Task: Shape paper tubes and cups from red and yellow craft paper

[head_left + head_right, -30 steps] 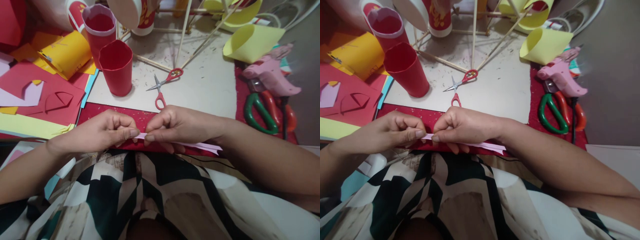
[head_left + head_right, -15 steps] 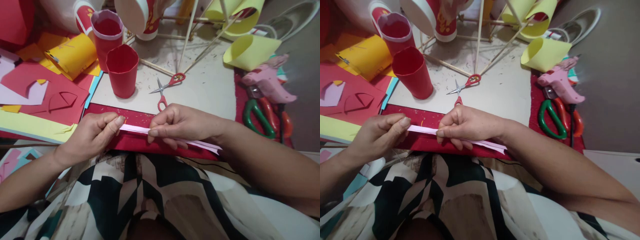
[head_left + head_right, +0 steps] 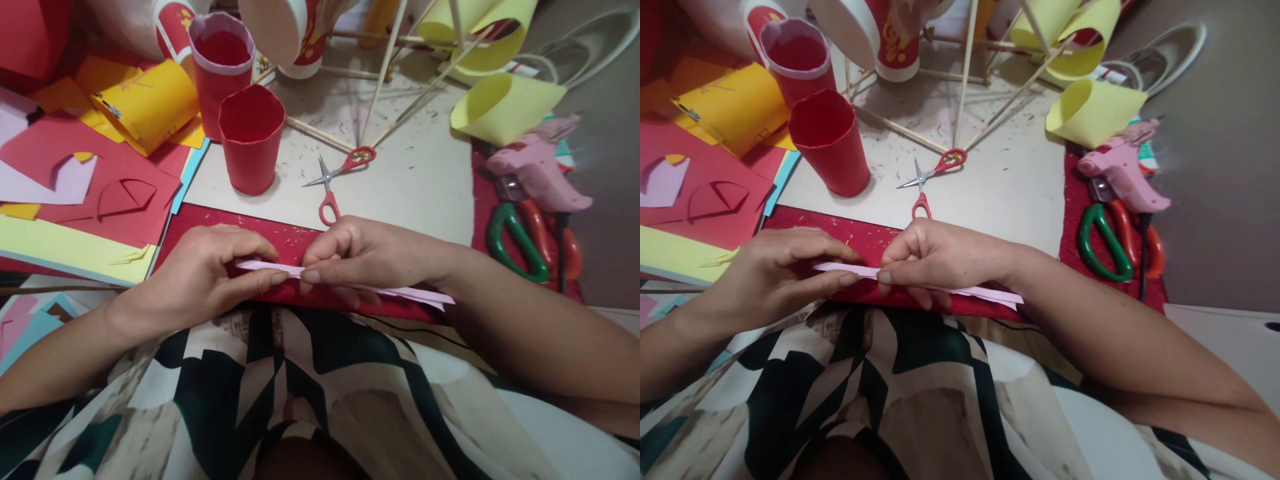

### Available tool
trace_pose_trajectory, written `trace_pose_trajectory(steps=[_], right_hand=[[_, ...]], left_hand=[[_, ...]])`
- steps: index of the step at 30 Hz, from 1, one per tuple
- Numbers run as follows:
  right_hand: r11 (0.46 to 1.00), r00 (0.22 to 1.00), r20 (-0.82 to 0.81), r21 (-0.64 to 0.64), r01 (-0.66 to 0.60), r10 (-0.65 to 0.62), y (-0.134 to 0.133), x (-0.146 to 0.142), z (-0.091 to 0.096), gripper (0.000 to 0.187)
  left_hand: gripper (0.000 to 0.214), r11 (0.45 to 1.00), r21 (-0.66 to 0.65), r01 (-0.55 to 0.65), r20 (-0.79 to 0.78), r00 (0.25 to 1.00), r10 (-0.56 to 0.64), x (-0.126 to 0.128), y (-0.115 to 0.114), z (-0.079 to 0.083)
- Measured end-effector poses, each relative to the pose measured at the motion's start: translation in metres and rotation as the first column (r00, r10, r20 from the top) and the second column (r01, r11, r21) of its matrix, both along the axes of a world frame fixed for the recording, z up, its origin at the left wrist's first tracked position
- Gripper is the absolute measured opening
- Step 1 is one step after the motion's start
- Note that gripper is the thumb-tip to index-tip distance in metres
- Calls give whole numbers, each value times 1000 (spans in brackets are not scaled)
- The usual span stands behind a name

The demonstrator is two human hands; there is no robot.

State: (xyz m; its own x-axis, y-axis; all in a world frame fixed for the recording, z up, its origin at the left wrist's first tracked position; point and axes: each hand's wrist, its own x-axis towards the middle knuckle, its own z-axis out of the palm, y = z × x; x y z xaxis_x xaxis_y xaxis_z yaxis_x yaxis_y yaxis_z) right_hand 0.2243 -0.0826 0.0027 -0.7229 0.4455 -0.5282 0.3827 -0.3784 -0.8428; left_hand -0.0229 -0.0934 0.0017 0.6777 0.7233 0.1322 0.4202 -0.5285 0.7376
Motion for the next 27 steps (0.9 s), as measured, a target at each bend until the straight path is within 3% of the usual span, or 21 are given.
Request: trace_pose_trajectory(steps=[5, 9, 16, 22, 24, 27], right_hand=[[999, 999, 37, 48, -19, 17, -2, -2, -2, 22], [998, 999, 47, 54, -25, 22, -5, -6, -3, 22], [994, 999, -23, 95, -46, 48, -7, -4, 3, 25], [997, 997, -75, 81, -14, 20, -6, -4, 2, 30], [995, 996, -91, 96, 11, -2, -5, 0, 2, 31], [994, 993, -111, 95, 56, -46, -4, 8, 4, 31]], left_hand=[[20, 949, -311, 46, 38, 999, -36, 7, 6, 0], [18, 915, -401, 47, 73, 997, -19, 10, 6, -3], [31, 970, -223, 95, 81, 994, -79, 10, 4, 1], [40, 975, -222, 21, 98, 995, 0, 10, -1, 1], [44, 978, -201, -48, 100, 993, 70, 2, 1, 0], [45, 953, -88, -290, 196, 933, 302, -23, 8, 0]])
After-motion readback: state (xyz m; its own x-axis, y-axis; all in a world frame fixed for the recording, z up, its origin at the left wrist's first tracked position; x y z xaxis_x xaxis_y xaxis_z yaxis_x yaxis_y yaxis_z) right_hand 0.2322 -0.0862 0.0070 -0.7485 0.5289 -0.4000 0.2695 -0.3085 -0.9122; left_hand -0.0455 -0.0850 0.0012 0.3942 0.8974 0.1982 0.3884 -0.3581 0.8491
